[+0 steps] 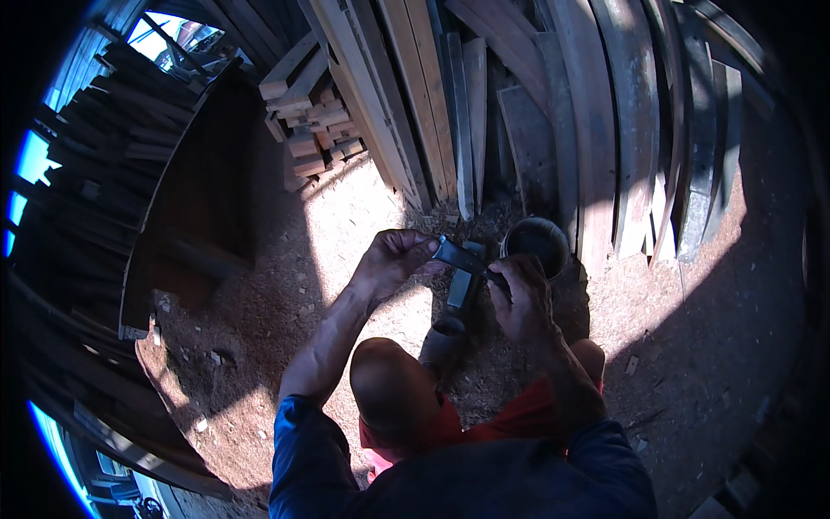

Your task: The person shapes a piece of wood using an adze, holding the wood steady with their hand and foot on a workbench while striking the surface with the tool.

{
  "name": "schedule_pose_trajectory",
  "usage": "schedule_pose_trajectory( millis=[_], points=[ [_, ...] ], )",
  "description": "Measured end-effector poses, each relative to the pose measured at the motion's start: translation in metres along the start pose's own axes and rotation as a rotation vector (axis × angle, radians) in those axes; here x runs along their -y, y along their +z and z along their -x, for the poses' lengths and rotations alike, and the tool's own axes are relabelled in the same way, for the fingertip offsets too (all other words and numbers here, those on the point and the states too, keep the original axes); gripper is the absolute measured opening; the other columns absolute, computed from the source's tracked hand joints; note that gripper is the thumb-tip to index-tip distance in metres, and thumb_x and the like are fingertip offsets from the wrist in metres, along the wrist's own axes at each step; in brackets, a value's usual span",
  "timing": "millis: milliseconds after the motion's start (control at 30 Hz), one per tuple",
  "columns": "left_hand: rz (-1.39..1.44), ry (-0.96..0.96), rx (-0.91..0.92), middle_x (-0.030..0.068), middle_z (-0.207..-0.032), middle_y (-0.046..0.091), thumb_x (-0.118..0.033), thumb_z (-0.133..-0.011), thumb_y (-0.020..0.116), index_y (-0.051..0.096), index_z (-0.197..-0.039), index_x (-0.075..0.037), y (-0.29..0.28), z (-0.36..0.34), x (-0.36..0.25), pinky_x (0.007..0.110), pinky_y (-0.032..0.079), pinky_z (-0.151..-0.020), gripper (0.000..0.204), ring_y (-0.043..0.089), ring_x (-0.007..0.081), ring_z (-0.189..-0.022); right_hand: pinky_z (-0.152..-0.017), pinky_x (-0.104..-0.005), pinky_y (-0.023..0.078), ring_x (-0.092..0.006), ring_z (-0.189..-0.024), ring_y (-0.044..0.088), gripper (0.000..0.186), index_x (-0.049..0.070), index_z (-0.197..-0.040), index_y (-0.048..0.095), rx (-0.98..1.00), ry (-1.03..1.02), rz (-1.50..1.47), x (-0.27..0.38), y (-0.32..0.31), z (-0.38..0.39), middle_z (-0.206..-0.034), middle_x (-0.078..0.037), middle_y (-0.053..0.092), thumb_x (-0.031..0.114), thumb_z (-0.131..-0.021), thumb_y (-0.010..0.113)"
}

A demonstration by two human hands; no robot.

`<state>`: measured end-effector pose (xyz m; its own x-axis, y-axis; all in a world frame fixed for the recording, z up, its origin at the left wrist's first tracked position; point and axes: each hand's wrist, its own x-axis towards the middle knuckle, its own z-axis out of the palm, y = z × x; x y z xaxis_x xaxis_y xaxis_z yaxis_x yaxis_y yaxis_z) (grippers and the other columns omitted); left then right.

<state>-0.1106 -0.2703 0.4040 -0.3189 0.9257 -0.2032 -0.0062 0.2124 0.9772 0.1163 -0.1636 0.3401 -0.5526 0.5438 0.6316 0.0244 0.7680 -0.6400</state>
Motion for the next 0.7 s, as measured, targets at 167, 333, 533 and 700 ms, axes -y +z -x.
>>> schedule_pose_trajectory(
  millis=[167, 333, 533, 700],
  points=[
    [0.094, 0.04, -0.006, 0.0133, -0.101, 0.072, -0.017, -0.099, 0.061, 0.065, -0.117, 0.004, 0.001, 0.002, -0.009, 0.032, 0.059, -0.082, 0.028, 0.07, 0.0168, -0.09, -0.08, -0.045, 0.048, -0.0361, -0.093, 0.058, 0.032, 0.001, -0.105, 0.061, 0.002, -0.008, -0.013, -0.011, -0.004, 0.003, -0.1, -0.016, 0.062, -0.004, -0.074, 0.069],
    [0.062, 0.034, -0.025, 0.0145, -0.105, 0.072, -0.02, -0.098, 0.062, 0.063, -0.12, 0.004, -0.003, 0.004, -0.005, 0.034, 0.059, -0.084, 0.032, 0.071, 0.0193, -0.093, -0.081, -0.0452, 0.049, -0.0374, -0.094, 0.059, 0.026, 0.002, -0.104, 0.061, 0.07, 0.067, -0.033, -0.017, 0.002, 0.007, -0.099, -0.017, 0.062, 0.0, -0.078, 0.067],
    [0.046, -0.026, -0.13, 0.0132, -0.102, 0.072, -0.019, -0.097, 0.065, 0.062, -0.121, 0.002, -0.013, 0.018, -0.004, 0.031, 0.057, -0.086, 0.032, 0.069, 0.0169, -0.093, -0.08, -0.0453, 0.048, -0.037, -0.094, 0.059, 0.027, 0.001, -0.103, 0.062, 0.092, 0.061, -0.079, -0.016, 0.02, 0.012, -0.099, -0.017, 0.062, -0.001, -0.077, 0.067],
    [-0.118, -0.089, -0.143, 0.0107, -0.099, 0.073, -0.006, -0.091, 0.07, 0.056, -0.128, 0.0, -0.025, 0.032, -0.007, 0.03, 0.056, -0.085, 0.04, 0.069, 0.0152, -0.088, -0.08, -0.0452, 0.047, -0.037, -0.094, 0.06, 0.025, 0.002, -0.102, 0.061, 0.135, 0.062, -0.169, -0.004, 0.041, 0.012, -0.098, -0.017, 0.063, 0.001, -0.077, 0.067]
  ],
)
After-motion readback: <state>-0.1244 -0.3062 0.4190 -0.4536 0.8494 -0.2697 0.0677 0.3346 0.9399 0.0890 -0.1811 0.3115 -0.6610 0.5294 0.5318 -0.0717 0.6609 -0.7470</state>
